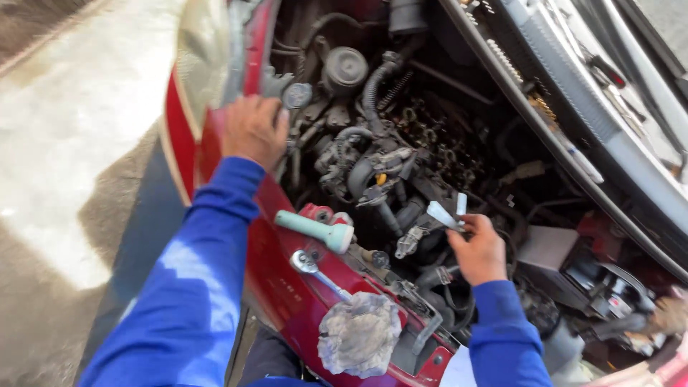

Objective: The person works on a car engine with the hood open, using a feeler gauge set to measure gaps between engine components. They repeatedly insert the gauge into the engine, adjust the gauge blades, and check the fit while referencing a notepad placed on the car's front edge.

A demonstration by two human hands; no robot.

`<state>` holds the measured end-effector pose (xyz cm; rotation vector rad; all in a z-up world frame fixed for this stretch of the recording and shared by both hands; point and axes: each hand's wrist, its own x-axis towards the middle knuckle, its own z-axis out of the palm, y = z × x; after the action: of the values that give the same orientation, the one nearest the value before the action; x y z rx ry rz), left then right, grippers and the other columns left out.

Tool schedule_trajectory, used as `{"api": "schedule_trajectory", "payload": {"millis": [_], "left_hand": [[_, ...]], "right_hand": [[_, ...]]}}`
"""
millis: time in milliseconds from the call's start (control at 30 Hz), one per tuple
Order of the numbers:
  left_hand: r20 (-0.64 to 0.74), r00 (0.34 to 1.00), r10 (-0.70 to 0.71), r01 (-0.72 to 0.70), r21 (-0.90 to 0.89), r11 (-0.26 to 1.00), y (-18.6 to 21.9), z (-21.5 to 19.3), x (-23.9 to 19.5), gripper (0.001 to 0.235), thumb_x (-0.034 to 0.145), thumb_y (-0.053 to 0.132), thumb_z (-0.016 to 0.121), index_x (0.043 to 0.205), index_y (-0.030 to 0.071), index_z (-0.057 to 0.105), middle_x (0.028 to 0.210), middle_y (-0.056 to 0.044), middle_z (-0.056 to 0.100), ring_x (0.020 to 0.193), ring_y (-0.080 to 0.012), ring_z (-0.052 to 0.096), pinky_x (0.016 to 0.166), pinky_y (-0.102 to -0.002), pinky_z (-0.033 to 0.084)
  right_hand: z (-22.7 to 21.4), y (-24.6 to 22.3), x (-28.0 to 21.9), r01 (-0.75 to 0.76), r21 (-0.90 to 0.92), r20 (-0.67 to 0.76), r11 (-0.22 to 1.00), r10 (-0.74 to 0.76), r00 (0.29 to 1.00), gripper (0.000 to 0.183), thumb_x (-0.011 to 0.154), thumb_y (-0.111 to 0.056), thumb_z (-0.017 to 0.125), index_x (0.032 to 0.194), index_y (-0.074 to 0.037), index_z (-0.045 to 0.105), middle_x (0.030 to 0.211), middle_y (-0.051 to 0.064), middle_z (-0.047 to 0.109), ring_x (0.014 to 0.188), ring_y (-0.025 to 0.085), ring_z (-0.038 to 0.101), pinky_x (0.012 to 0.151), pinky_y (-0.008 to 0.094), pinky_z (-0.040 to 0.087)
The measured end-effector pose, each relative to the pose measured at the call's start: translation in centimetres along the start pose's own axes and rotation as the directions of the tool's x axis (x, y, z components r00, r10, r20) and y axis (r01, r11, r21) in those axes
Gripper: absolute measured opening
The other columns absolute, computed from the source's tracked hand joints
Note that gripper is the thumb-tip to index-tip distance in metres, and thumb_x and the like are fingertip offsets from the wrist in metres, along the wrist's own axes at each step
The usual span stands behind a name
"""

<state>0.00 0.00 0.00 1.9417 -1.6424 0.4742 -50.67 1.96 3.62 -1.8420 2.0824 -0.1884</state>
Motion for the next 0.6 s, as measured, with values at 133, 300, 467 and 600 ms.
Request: {"api": "schedule_trajectory", "payload": {"millis": [133,300,467,600], "left_hand": [[0.096,0.994,0.049,-0.051,0.024,0.998,-2.5,5.6,-1.1,0.023,0.090,0.047,0.073,0.098,0.026,0.068,0.085,0.000,0.060,0.086,-0.0253,0.064,0.076,-0.042,0.050],[0.197,0.976,0.098,-0.128,0.144,0.981,-3.0,5.6,-3.0,0.026,0.095,0.048,0.066,0.103,0.023,0.065,0.094,-0.001,0.060,0.098,-0.0238,0.062,0.089,-0.040,0.046],[0.193,0.975,0.114,-0.152,0.195,0.969,-2.2,4.9,-2.4,0.032,0.095,0.042,0.066,0.116,0.019,0.071,0.099,-0.003,0.063,0.096,-0.0253,0.058,0.086,-0.039,0.044],[0.239,0.966,0.101,-0.160,0.241,0.957,-1.5,4.0,-2.0,0.034,0.093,0.041,0.069,0.118,0.019,0.072,0.101,-0.001,0.067,0.095,-0.0259,0.059,0.085,-0.040,0.045]], "right_hand": [[0.9,-0.5,2.4,-0.051,-0.011,0.047,0.999,0.051,0.998,0.045,0.079,-0.035,0.083,0.121,-0.025,0.070,0.106,0.004,0.079,0.108,0.028,0.072,0.093,0.044,0.058],[1.2,-2.6,8.5,0.100,-0.056,0.060,0.993,-0.097,0.994,0.039,0.084,-0.031,0.080,0.120,-0.021,0.072,0.103,0.007,0.078,0.106,0.032,0.072,0.093,0.047,0.058],[5.7,1.2,18.9,0.098,-0.045,0.195,0.994,-0.087,0.977,0.040,0.087,-0.030,0.073,0.125,-0.020,0.071,0.105,0.008,0.075,0.099,0.031,0.068,0.087,0.045,0.053],[6.8,-0.1,22.2,0.106,0.012,0.261,0.994,-0.106,0.960,0.041,0.085,-0.024,0.071,0.126,-0.018,0.071,0.105,0.009,0.076,0.087,0.028,0.068,0.081,0.040,0.052]]}}
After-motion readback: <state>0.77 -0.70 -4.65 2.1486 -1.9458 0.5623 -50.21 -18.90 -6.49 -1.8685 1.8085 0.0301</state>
